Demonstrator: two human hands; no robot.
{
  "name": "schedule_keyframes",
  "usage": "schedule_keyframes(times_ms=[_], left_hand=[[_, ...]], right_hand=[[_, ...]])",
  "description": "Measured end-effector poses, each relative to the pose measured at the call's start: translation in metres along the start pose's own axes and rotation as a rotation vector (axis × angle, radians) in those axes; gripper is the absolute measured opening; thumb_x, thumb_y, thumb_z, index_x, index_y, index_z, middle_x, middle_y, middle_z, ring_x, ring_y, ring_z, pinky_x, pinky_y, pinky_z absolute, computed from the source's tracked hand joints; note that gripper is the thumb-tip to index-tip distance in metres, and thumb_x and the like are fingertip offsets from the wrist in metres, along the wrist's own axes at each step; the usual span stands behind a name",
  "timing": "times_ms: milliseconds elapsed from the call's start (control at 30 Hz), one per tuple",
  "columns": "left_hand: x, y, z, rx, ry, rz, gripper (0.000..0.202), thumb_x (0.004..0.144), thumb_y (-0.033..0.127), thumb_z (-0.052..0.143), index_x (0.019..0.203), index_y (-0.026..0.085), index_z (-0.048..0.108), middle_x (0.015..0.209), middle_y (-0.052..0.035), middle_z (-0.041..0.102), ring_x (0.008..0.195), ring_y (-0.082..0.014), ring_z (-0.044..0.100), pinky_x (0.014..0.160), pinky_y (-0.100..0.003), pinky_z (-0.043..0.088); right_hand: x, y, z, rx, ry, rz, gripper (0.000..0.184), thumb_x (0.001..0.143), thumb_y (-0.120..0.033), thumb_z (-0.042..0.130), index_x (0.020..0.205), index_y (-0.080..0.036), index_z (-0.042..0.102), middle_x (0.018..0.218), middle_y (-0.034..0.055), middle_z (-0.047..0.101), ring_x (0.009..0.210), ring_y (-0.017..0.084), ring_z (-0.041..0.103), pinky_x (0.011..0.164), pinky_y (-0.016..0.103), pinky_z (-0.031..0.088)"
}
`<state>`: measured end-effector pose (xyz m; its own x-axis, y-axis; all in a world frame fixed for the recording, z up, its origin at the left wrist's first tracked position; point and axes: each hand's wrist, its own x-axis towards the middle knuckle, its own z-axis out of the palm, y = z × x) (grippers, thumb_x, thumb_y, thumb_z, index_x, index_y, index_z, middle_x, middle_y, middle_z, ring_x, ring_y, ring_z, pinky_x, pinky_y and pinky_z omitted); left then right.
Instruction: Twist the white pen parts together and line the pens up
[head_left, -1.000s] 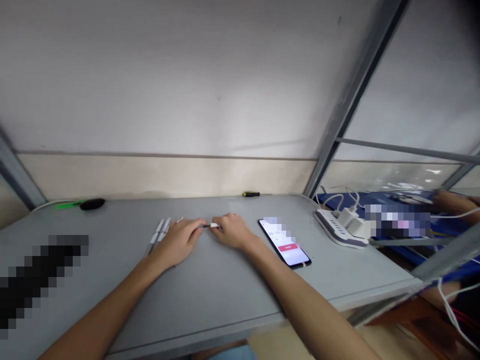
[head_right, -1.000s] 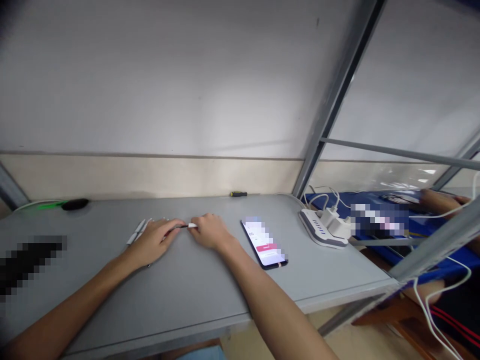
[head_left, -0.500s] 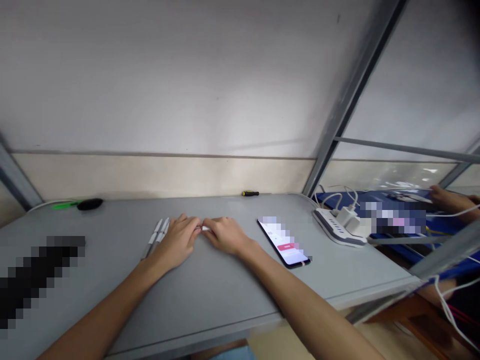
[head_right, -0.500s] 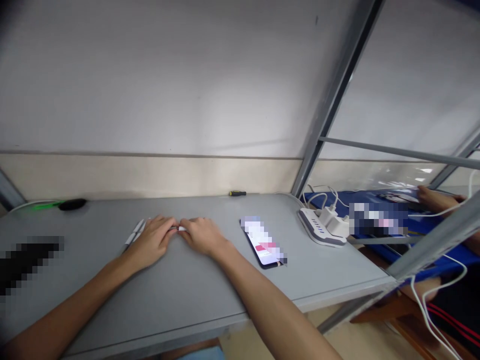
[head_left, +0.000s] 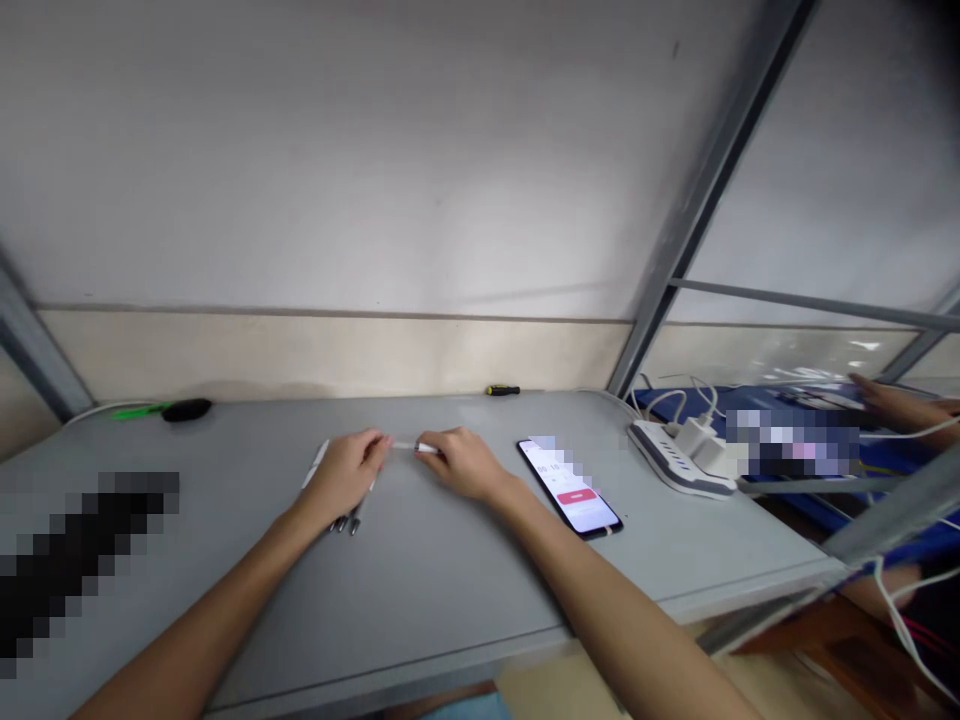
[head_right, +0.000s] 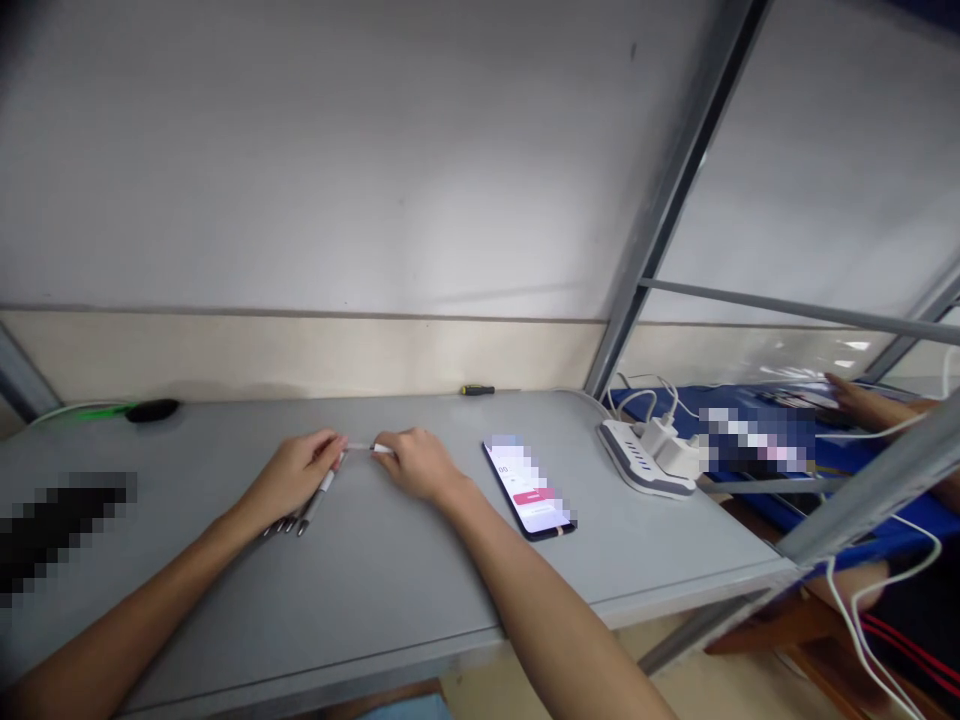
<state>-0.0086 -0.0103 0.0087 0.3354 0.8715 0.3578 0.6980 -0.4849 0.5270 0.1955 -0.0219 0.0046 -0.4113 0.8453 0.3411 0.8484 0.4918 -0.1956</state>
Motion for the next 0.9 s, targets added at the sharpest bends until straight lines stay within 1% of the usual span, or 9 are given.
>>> schedule_keyframes(times_ms=[133,300,433,500,633,700,767,833,900], left_hand=[[0.001,-0.001,-0.001,-0.203,-0.008,0.022,0.024,0.083,0.042,0.049,0.086,0.021,0.059,0.077,0.0002,0.066,0.07,-0.0152,0.06,0.062,-0.025,0.044],[0.001,-0.002,0.003,-0.279,0.047,-0.047,0.035,0.079,0.049,0.055,0.102,0.021,0.055,0.093,-0.0026,0.067,0.072,-0.0146,0.061,0.062,-0.025,0.047],[0.003,-0.006,0.005,-0.208,0.003,-0.116,0.045,0.09,0.052,0.031,0.072,0.02,0.057,0.061,0.0002,0.061,0.058,-0.0154,0.058,0.059,-0.027,0.044],[0.003,-0.008,0.005,-0.186,-0.03,-0.075,0.045,0.091,0.049,0.032,0.066,0.02,0.056,0.059,0.0,0.06,0.059,-0.0161,0.058,0.061,-0.028,0.044],[0.001,-0.003,0.001,-0.265,0.042,0.058,0.024,0.084,0.042,0.05,0.091,0.021,0.059,0.096,-0.0032,0.067,0.087,-0.0175,0.062,0.074,-0.028,0.048],[0.0,0.002,0.001,-0.316,0.051,0.062,0.03,0.079,0.042,0.056,0.102,0.023,0.055,0.113,-0.0041,0.063,0.094,-0.0172,0.06,0.076,-0.028,0.049],[-0.001,0.005,0.001,-0.287,0.031,-0.026,0.039,0.077,0.047,0.059,0.107,0.023,0.054,0.108,-0.004,0.064,0.083,-0.0163,0.062,0.069,-0.027,0.049],[0.0,0.005,0.002,-0.238,0.028,-0.085,0.034,0.086,0.05,0.043,0.087,0.02,0.059,0.087,-0.0031,0.067,0.072,-0.0158,0.06,0.064,-0.027,0.046],[0.0,0.003,0.002,-0.182,-0.013,-0.083,0.044,0.09,0.048,0.033,0.068,0.019,0.057,0.07,-0.0022,0.065,0.064,-0.0157,0.058,0.062,-0.027,0.044]], right_hand=[[0.0,-0.001,0.0,0.036,-0.006,-0.003,0.022,0.094,-0.032,0.046,0.095,-0.022,0.065,0.076,0.0044,0.066,0.064,0.014,0.053,0.059,0.024,0.026],[0.001,0.0,0.001,0.056,0.013,0.0,0.023,0.094,-0.031,0.045,0.094,-0.021,0.066,0.075,0.0037,0.065,0.063,0.014,0.051,0.059,0.024,0.026],[0.001,0.0,0.002,0.058,0.006,-0.008,0.022,0.093,-0.031,0.046,0.096,-0.022,0.066,0.074,0.0038,0.065,0.064,0.014,0.051,0.06,0.024,0.026],[0.0,0.001,0.001,0.066,0.009,-0.014,0.023,0.094,-0.033,0.046,0.095,-0.022,0.066,0.075,0.0041,0.065,0.064,0.014,0.051,0.061,0.024,0.027],[0.0,0.003,-0.002,0.097,0.021,-0.044,0.026,0.095,-0.034,0.044,0.094,-0.021,0.066,0.075,0.0038,0.065,0.064,0.014,0.05,0.062,0.024,0.028],[0.0,0.005,-0.003,0.108,0.031,-0.058,0.025,0.095,-0.033,0.043,0.096,-0.021,0.066,0.076,0.0037,0.065,0.065,0.014,0.05,0.061,0.023,0.027],[0.0,0.005,-0.003,0.108,0.033,-0.063,0.025,0.095,-0.032,0.044,0.098,-0.022,0.066,0.077,0.0038,0.065,0.065,0.014,0.05,0.061,0.024,0.027],[0.0,0.004,-0.002,0.105,0.022,-0.067,0.024,0.095,-0.032,0.044,0.099,-0.022,0.066,0.078,0.0041,0.066,0.066,0.014,0.051,0.061,0.024,0.027],[0.0,0.003,-0.001,0.098,0.006,-0.068,0.025,0.095,-0.033,0.044,0.1,-0.022,0.066,0.081,0.0048,0.067,0.068,0.014,0.052,0.061,0.024,0.027]])
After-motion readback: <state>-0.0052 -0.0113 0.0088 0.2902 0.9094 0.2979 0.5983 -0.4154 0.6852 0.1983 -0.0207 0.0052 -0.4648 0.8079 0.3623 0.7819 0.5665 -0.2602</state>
